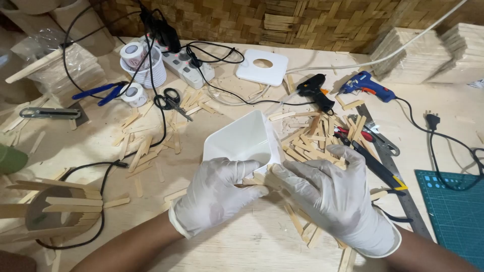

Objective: The person is decorating a white plastic container by gluing wooden popsicle sticks to its exterior using a hot glue gun.

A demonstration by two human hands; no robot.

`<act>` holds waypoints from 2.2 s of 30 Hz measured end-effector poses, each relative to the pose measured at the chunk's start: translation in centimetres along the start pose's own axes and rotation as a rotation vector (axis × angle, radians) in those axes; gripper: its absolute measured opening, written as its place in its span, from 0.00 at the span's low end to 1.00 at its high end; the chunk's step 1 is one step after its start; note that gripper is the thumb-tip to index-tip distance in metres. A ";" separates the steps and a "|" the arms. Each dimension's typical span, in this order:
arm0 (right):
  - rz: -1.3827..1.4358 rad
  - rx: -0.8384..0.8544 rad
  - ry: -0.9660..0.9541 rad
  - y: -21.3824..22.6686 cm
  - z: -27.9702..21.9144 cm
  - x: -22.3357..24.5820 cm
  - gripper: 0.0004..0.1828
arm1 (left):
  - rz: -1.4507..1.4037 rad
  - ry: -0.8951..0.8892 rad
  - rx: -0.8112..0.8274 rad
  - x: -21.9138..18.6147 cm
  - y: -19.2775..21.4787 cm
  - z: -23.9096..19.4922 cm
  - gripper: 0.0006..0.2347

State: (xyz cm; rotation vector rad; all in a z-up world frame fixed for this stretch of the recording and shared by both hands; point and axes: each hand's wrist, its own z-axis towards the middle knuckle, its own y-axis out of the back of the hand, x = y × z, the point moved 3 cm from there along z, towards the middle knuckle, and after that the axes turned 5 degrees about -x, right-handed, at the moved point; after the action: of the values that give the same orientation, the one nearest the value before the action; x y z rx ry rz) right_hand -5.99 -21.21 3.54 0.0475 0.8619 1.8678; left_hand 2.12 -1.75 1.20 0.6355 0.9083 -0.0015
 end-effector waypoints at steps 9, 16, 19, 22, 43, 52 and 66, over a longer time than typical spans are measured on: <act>0.032 0.018 -0.104 0.7 0.4 -0.9 0.24 | 0.076 -0.092 -0.108 0.8 0.7 -0.1 0.20; 0.050 0.020 -0.136 1.9 0.1 -1.9 0.20 | 0.604 -0.453 -0.268 2.1 5.6 1.6 0.28; 0.025 0.033 -0.112 1.8 0.8 -1.2 0.20 | 0.740 -0.374 -0.306 0.9 6.5 1.9 0.11; 0.057 0.025 -0.082 1.7 2.0 -0.3 0.15 | 0.830 -0.316 -0.162 1.3 6.5 1.9 0.16; 0.216 0.216 -0.055 -1.9 -0.4 2.8 0.07 | 1.244 -0.057 0.329 10.8 2.8 2.6 0.12; 0.354 0.453 0.125 -6.6 -3.5 6.7 0.14 | 0.903 0.076 0.272 8.7 3.5 2.6 0.18; 0.470 0.451 0.085 -8.0 -5.4 6.9 0.10 | 1.026 0.259 0.491 7.1 1.5 3.3 0.14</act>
State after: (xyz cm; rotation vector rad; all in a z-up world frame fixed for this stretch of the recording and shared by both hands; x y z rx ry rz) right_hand -5.08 -16.79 -7.41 0.4896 1.4109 2.0724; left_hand 9.40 -0.40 -1.82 1.5334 0.7405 0.8113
